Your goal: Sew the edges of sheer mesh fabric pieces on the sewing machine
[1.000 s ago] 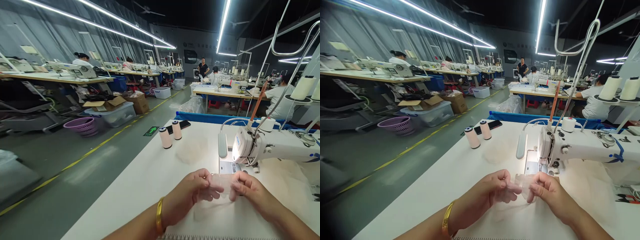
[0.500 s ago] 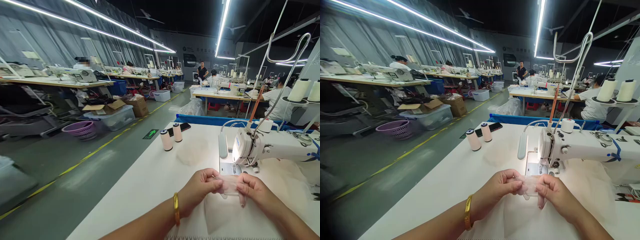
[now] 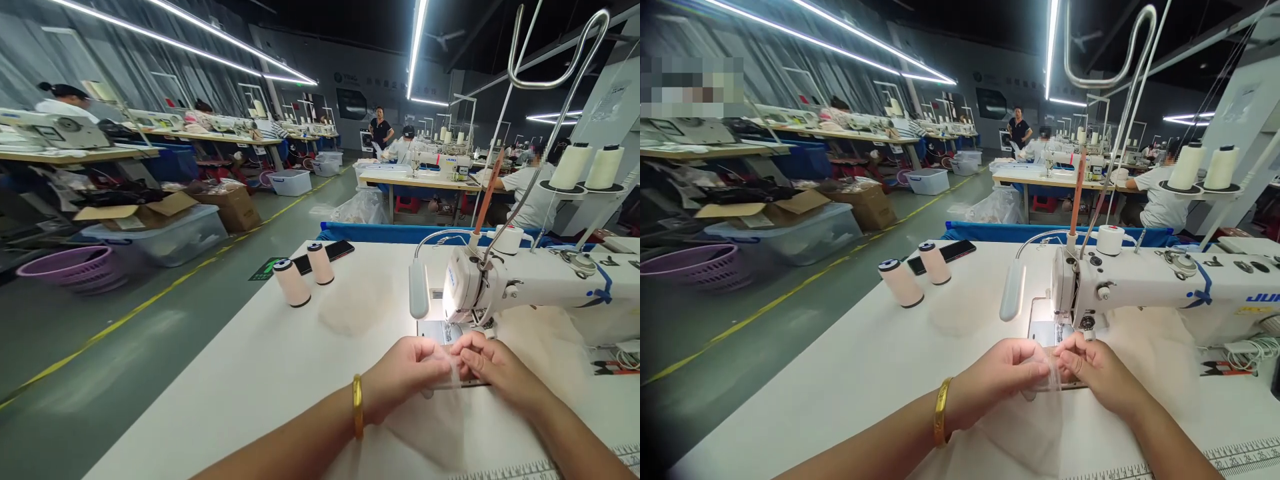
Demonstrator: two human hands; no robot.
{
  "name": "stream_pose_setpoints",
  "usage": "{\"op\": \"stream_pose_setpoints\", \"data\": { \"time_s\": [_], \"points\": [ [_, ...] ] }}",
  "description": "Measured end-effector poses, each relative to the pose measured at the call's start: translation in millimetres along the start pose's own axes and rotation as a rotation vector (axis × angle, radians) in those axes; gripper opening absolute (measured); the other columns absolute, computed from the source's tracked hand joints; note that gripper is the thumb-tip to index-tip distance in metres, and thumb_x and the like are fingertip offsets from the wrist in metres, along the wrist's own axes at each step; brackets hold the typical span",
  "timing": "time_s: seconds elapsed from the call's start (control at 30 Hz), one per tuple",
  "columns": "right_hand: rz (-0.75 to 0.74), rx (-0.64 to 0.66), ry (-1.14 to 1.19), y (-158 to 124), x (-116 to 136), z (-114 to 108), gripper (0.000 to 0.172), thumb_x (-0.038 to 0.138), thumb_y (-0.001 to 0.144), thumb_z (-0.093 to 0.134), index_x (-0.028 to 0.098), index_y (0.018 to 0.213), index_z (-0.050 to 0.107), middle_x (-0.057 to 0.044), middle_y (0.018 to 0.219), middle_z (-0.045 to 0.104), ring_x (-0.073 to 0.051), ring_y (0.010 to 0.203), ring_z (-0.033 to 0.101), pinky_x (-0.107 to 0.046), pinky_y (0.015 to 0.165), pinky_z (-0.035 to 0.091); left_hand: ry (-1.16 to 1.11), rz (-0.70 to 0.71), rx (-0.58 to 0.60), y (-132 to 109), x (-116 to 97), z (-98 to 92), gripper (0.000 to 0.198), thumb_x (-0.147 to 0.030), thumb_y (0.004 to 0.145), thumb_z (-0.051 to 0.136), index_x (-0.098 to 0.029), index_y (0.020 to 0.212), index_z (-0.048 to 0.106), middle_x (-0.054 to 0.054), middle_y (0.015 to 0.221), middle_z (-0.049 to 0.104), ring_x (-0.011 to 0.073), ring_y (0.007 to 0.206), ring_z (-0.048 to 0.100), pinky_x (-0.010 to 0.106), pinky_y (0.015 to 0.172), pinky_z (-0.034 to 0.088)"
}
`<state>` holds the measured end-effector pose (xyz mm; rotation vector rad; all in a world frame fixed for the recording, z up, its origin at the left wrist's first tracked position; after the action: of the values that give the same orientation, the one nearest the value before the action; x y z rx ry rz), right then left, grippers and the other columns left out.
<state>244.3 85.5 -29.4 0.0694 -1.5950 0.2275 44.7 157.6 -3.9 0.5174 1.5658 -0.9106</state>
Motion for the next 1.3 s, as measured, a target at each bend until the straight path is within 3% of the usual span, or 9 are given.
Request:
{"op": "stream_pose_setpoints", "data": {
  "time_s": [0.17, 0.4, 0.67, 0.8, 0.9, 1.0, 1.13, 1.23, 1.3],
  "points": [
    [-0.044, -0.026, -0.017, 3.4, -11.1, 7.6, 0.040, 0.061, 0.099, 0.066, 0.021, 0.099, 0.062, -0.001, 0.092, 0.063, -0.019, 0.087, 0.060, -0.032, 0.080, 0.046, -0.028, -0.015, 0.039, 4.2, 7.3, 1.6, 0.041, -0.053, 0.069, 0.079, -0.016, 0.069, 0.061, -0.003, 0.065, 0.051, 0.0130, 0.066, 0.043, 0.027, 0.063, 0.031],
    [-0.123, -0.162, -0.273, -3.3, -11.5, 10.8, 0.034, 0.050, 0.104, 0.055, 0.024, 0.084, 0.046, 0.005, 0.074, 0.042, -0.016, 0.069, 0.041, -0.028, 0.063, 0.034, 0.052, -0.044, 0.057, 9.6, 14.2, 1.5, 0.044, -0.055, 0.071, 0.078, -0.017, 0.062, 0.058, -0.004, 0.063, 0.045, 0.0117, 0.063, 0.039, 0.027, 0.059, 0.027],
    [-0.683, -0.507, -0.958, -11.3, -20.6, 21.1, 0.018, 0.016, 0.106, 0.042, 0.025, 0.090, 0.042, 0.000, 0.083, 0.047, -0.021, 0.076, 0.042, -0.034, 0.069, 0.036, -0.006, -0.240, 0.213, -3.4, 18.3, 8.7, 0.032, -0.044, 0.062, 0.087, -0.017, 0.070, 0.072, -0.001, 0.069, 0.064, 0.0146, 0.071, 0.057, 0.025, 0.067, 0.045],
    [-0.493, -0.322, -0.671, -28.5, -5.0, 28.4, 0.019, 0.026, 0.113, 0.038, 0.025, 0.096, 0.048, -0.003, 0.096, 0.054, -0.020, 0.088, 0.052, -0.034, 0.079, 0.045, -0.034, -0.225, 0.205, -3.7, 21.9, 7.4, 0.038, -0.048, 0.061, 0.089, -0.016, 0.070, 0.071, 0.000, 0.070, 0.066, 0.0140, 0.069, 0.057, 0.024, 0.064, 0.045],
    [-0.306, -0.085, -0.342, -44.7, 3.6, 40.5, 0.027, 0.037, 0.116, 0.031, 0.026, 0.097, 0.046, 0.001, 0.086, 0.059, -0.015, 0.070, 0.054, -0.029, 0.069, 0.048, 0.015, -0.179, 0.253, -3.8, 25.0, 6.0, 0.037, -0.048, 0.067, 0.087, -0.016, 0.071, 0.070, -0.003, 0.066, 0.060, 0.0104, 0.064, 0.051, 0.022, 0.059, 0.039],
    [-0.384, -0.030, -0.507, -50.8, 1.9, 42.4, 0.028, 0.039, 0.115, 0.035, 0.026, 0.093, 0.046, 0.003, 0.075, 0.057, -0.015, 0.062, 0.049, -0.026, 0.060, 0.041, 0.110, -0.212, 0.354, -11.1, 26.3, 9.1, 0.034, -0.045, 0.067, 0.088, -0.016, 0.072, 0.070, -0.004, 0.065, 0.058, 0.0094, 0.063, 0.049, 0.021, 0.059, 0.039],
    [-0.611, -0.234, -0.985, -46.2, -8.4, 10.5, 0.034, 0.035, 0.113, 0.035, 0.026, 0.086, 0.054, -0.001, 0.075, 0.059, -0.019, 0.066, 0.049, -0.032, 0.062, 0.039, 0.113, -0.250, 0.452, -24.8, 21.6, 16.1, 0.038, -0.050, 0.061, 0.091, -0.019, 0.070, 0.071, -0.003, 0.065, 0.060, 0.0122, 0.062, 0.051, 0.023, 0.057, 0.042],
    [-0.400, -0.503, -0.930, -48.8, -7.1, -13.5, 0.034, 0.045, 0.111, 0.040, 0.026, 0.089, 0.057, -0.002, 0.074, 0.059, -0.022, 0.067, 0.052, -0.036, 0.065, 0.044, 0.040, -0.154, 0.392, -25.8, 15.1, 16.2, 0.044, -0.057, 0.061, 0.091, -0.018, 0.074, 0.074, -0.001, 0.069, 0.064, 0.0142, 0.065, 0.054, 0.025, 0.060, 0.043],
    [-0.208, -0.448, -0.694, -53.1, -2.0, -10.4, 0.034, 0.053, 0.110, 0.043, 0.026, 0.097, 0.059, -0.002, 0.080, 0.061, -0.021, 0.071, 0.056, -0.035, 0.069, 0.048, 0.008, -0.054, 0.264, -21.6, 11.2, 13.7, 0.046, -0.060, 0.064, 0.089, -0.017, 0.073, 0.073, -0.001, 0.068, 0.062, 0.0134, 0.065, 0.051, 0.026, 0.061, 0.041]
  ]
}}
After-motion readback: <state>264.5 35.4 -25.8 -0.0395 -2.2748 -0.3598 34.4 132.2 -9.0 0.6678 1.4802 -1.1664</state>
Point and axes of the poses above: each hand's wrist, its own y-axis towards the middle knuckle, its own z-axis out of the palm, x = y × z, the point moved 1 cm from there along y, towards the middle knuckle
